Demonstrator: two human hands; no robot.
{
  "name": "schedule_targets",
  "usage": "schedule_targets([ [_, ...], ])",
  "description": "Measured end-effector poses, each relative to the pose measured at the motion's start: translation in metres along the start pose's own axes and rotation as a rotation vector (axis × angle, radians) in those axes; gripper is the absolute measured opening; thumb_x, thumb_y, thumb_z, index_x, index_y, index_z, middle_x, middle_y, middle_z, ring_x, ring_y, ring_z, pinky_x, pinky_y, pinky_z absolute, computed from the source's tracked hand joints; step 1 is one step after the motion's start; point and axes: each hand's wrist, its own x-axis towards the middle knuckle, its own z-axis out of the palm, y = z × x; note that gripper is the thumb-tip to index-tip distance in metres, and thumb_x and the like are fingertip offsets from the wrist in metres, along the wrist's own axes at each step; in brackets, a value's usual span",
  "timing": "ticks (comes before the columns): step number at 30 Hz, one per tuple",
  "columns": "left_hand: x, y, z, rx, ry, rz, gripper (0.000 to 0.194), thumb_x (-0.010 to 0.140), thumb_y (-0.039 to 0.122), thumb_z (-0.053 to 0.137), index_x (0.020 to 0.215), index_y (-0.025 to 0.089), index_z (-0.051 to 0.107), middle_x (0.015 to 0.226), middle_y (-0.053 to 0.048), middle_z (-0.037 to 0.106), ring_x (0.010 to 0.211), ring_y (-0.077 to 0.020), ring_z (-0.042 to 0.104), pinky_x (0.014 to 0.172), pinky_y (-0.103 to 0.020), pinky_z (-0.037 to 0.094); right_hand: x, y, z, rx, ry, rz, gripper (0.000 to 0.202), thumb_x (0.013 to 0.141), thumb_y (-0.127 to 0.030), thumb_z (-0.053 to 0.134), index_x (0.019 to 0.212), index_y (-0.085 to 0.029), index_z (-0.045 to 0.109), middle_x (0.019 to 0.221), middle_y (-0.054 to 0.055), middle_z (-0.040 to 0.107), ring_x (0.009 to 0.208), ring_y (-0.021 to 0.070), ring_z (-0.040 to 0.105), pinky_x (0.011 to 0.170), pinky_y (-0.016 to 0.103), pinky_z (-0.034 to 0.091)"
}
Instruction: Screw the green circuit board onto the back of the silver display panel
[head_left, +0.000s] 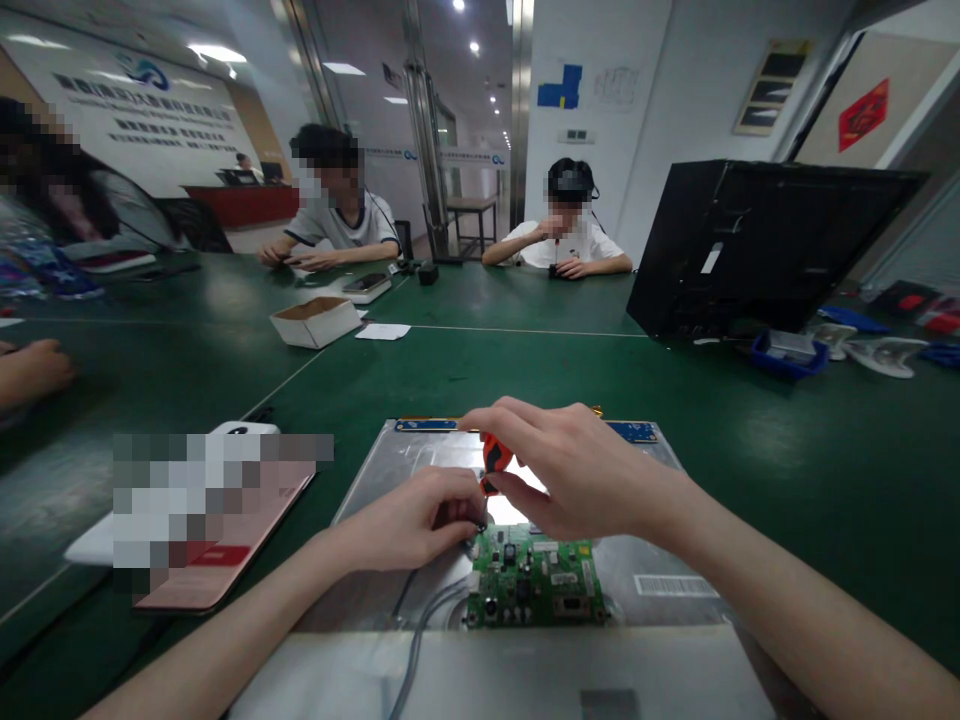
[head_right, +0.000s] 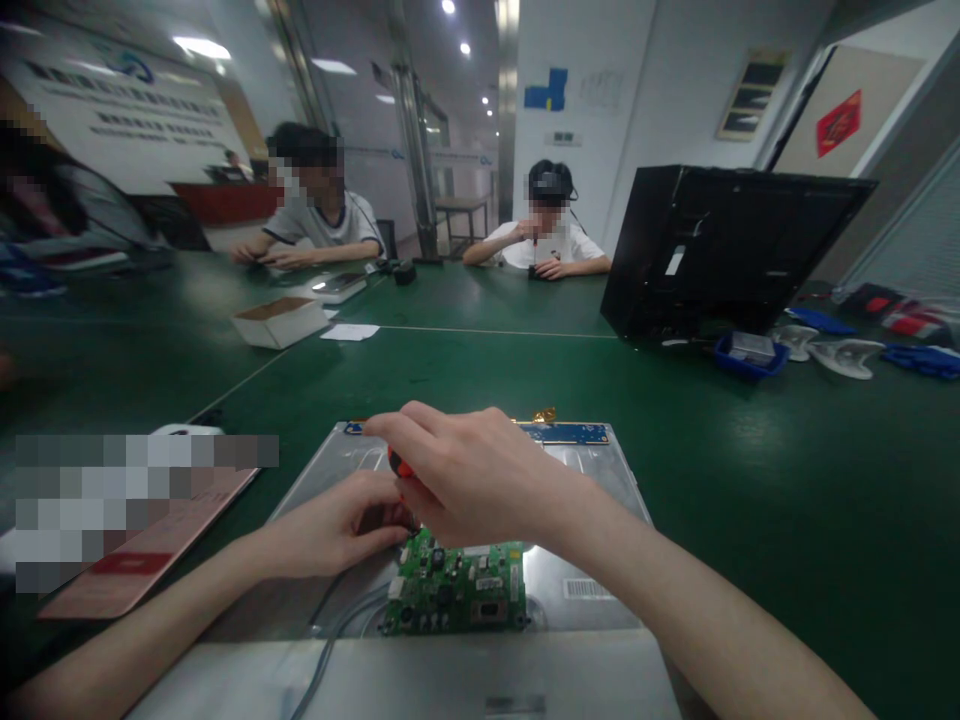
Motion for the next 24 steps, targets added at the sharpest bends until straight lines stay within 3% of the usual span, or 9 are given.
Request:
schedule_targets([
  [12,-0.0027,0.0020,0.0018,0.022,0.012,-0.012,0.010,0.082,0.014,0.055,0.087,0.016,0.063,0.080,-0.002,0.062,0.069,-0.0156,0.056,0.062,-0.025,0.045,0.0010,-0.0001,0.0017,-0.007,-0.007,0.007,0.036,0.094,-0.022,0.052,0.129,-0.017,0.043,0.107,0.004,0.065,0.073,0.0137,0.059,0.052,0.026,0.031],
  [24,-0.0021,-0.0003,0.0018,0.010,0.028,0.011,0.008,0.080,0.012,0.056,0.083,0.017,0.062,0.077,-0.001,0.060,0.067,-0.0156,0.054,0.060,-0.024,0.043,0.0009,-0.0011,0.0023,0.078,0.023,-0.029,0.007,0.093,-0.022,0.053,0.098,-0.017,0.053,0.095,0.002,0.063,0.069,0.0114,0.053,0.054,0.025,0.034],
])
